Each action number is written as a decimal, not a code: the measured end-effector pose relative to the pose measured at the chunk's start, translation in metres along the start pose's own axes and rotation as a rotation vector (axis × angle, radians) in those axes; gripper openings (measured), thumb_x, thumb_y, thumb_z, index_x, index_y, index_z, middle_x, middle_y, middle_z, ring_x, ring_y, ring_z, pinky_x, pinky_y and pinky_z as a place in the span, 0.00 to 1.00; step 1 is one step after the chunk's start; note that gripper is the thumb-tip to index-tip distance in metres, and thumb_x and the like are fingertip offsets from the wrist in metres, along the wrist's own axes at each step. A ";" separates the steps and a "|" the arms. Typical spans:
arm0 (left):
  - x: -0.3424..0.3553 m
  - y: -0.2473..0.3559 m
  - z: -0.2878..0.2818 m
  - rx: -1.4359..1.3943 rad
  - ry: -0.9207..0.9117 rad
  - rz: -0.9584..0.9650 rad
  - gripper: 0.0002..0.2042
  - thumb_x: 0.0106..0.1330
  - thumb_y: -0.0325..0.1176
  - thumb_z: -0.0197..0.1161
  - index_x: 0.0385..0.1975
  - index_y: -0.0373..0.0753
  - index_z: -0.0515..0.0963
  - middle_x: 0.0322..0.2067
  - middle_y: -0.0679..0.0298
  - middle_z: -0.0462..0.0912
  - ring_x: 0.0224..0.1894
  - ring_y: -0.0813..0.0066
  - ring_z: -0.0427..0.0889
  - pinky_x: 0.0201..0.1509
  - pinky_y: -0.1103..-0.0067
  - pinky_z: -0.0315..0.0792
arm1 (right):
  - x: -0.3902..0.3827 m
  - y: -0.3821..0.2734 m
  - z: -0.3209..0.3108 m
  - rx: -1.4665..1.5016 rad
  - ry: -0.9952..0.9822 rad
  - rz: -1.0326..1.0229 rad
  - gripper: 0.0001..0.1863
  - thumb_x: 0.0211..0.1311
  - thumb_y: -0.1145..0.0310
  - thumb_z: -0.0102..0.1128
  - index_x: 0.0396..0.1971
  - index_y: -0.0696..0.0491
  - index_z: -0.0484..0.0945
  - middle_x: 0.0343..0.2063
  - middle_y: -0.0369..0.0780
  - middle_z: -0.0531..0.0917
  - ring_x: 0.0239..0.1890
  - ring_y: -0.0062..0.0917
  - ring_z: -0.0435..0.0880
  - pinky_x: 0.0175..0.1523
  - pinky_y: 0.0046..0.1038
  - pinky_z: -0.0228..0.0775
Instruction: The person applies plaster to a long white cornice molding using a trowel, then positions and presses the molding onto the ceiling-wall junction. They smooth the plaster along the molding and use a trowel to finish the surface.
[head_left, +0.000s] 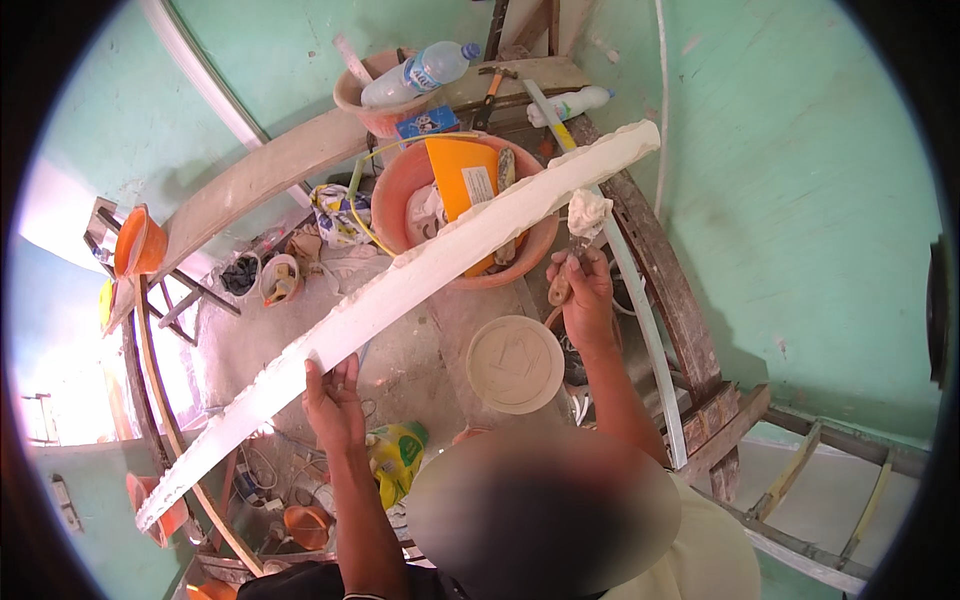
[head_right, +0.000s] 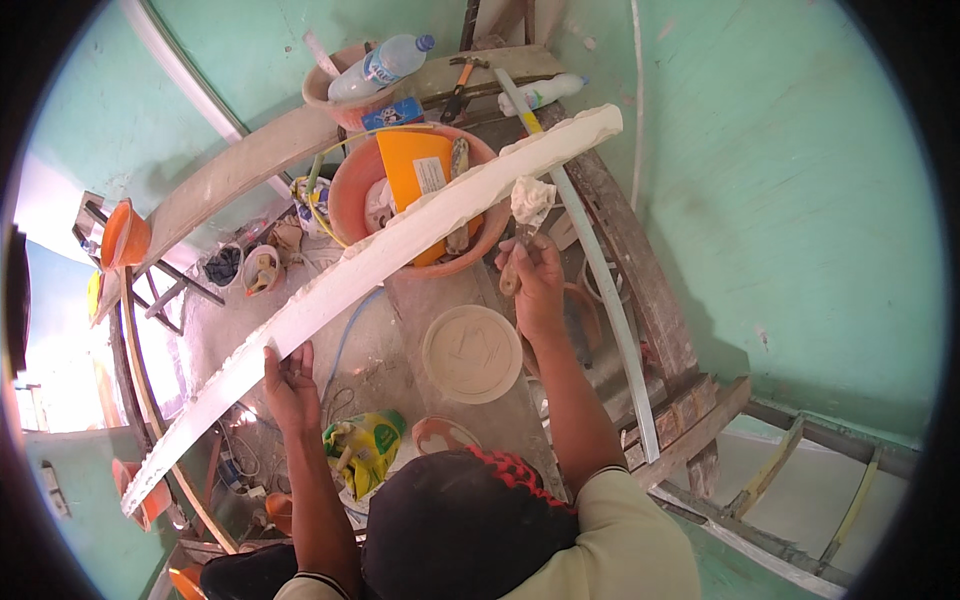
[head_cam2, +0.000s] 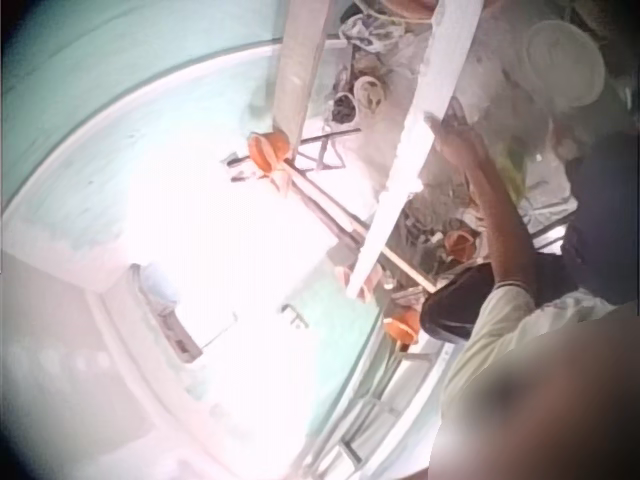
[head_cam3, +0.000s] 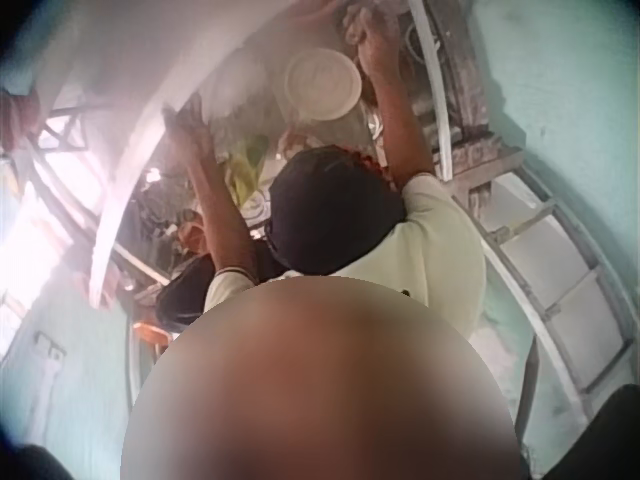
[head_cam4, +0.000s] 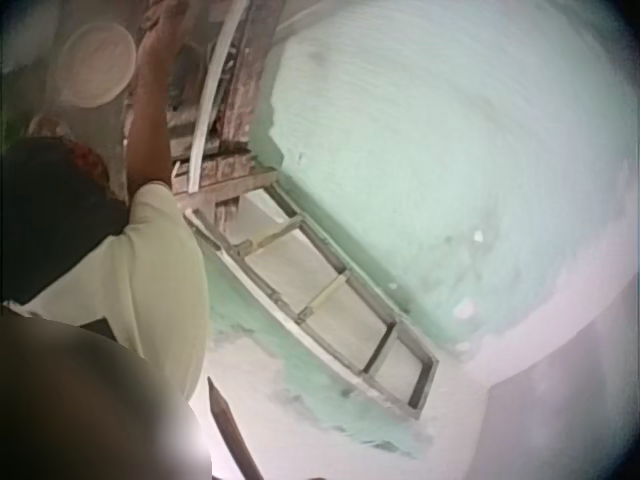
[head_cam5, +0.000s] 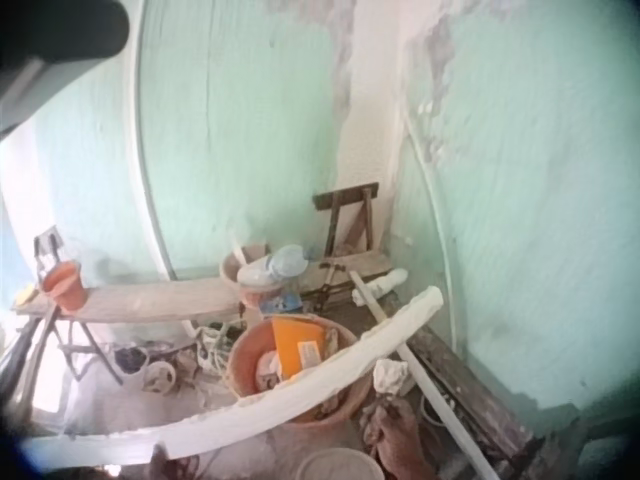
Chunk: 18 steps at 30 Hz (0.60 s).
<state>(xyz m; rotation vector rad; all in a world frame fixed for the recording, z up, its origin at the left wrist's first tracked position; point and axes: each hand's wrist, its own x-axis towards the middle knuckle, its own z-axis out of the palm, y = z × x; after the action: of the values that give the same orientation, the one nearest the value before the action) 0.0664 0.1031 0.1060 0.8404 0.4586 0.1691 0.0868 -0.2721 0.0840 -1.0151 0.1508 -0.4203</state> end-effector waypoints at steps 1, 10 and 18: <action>-0.003 0.003 0.001 -0.007 0.014 0.004 0.22 0.76 0.41 0.61 0.60 0.31 0.72 0.53 0.53 0.81 0.53 0.60 0.83 0.64 0.62 0.78 | 0.005 -0.002 0.003 -0.025 0.019 -0.017 0.12 0.74 0.66 0.61 0.52 0.51 0.73 0.43 0.36 0.83 0.43 0.20 0.80 0.50 0.26 0.73; -0.031 0.035 0.030 -0.018 0.088 0.016 0.14 0.76 0.40 0.61 0.52 0.37 0.76 0.42 0.61 0.85 0.38 0.74 0.87 0.35 0.82 0.84 | 0.024 -0.002 0.021 -0.414 0.095 -0.289 0.13 0.75 0.68 0.61 0.52 0.55 0.72 0.45 0.37 0.81 0.46 0.16 0.77 0.52 0.22 0.70; -0.033 0.051 0.034 0.011 0.143 0.019 0.15 0.76 0.41 0.60 0.52 0.38 0.77 0.41 0.61 0.86 0.40 0.73 0.87 0.28 0.83 0.73 | -0.014 0.017 0.050 -0.493 -0.058 -0.437 0.11 0.74 0.72 0.61 0.51 0.56 0.74 0.50 0.37 0.78 0.49 0.17 0.77 0.56 0.22 0.70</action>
<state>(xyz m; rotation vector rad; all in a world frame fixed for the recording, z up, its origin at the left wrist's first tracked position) 0.0544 0.1034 0.1743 0.8468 0.5864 0.2456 0.0944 -0.2192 0.0944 -1.5531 -0.0262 -0.7735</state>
